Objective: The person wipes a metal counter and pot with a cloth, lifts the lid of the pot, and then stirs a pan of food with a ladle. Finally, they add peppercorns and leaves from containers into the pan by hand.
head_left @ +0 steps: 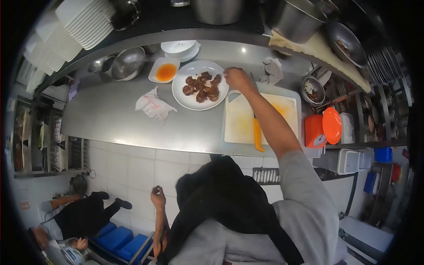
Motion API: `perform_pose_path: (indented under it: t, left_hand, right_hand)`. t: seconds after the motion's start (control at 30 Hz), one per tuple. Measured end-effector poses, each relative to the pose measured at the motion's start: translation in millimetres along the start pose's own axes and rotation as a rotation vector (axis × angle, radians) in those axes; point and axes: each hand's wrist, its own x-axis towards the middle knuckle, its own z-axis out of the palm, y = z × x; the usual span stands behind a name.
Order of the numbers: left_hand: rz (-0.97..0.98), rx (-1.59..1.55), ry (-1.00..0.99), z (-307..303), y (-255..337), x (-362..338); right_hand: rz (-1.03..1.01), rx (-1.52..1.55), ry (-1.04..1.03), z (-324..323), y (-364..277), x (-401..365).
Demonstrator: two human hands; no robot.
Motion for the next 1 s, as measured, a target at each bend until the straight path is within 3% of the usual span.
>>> perform_pose_path:
  t: [0.13, 0.23, 0.33, 0.4, 0.43, 0.53, 0.6, 0.73, 0.83, 0.9, 1.0]
  left_hand:
    - [0.088, -0.333, -0.11, -34.6, 151.0, 21.6]
    - [0.196, -0.431, -0.243, -35.7, 222.7, 58.4]
    - [0.345, -0.574, -0.335, -19.5, 279.2, 96.4]
    - [0.42, -0.552, -0.477, -10.6, 310.4, 122.8]
    - [0.521, -0.44, -0.467, -5.0, 328.0, 133.9]
    - [0.649, -0.489, -0.496, 10.7, 374.2, 157.3]
    - [0.803, -0.384, -0.494, 17.5, 402.3, 170.6]
    - [1.069, -0.216, -0.327, 69.5, 457.3, 212.2]
    - [1.1, -0.141, -0.352, 110.0, 506.3, 231.4]
    - [1.257, 0.064, -0.352, 140.9, 528.1, 244.4]
    - [1.4, 0.29, -0.425, 164.0, 551.6, 252.3]
  right_hand:
    - [0.173, -0.055, -0.067, 22.0, -19.4, 39.8]
    - [0.291, -0.166, -0.057, 44.2, -17.3, 45.7]
    - [0.24, -0.072, -0.06, 18.3, -29.3, 23.4]
    - [0.351, 0.163, 0.059, 10.6, -31.6, 10.9]
    - [0.361, 0.147, 0.062, 7.0, -33.8, 7.0]
    - [0.403, 0.058, 0.06, -4.3, -47.1, -2.8]
    - [0.466, 0.067, -0.037, -8.5, -56.1, -9.3]
    - [0.467, 0.015, -0.022, -5.9, -73.8, -18.7]
    - [0.488, 0.003, -0.031, 7.2, -67.7, -23.9]
    - [0.36, -0.146, 0.068, 29.1, -54.1, -33.5]
    - [0.448, -0.039, 0.059, 7.7, -79.2, -55.3]
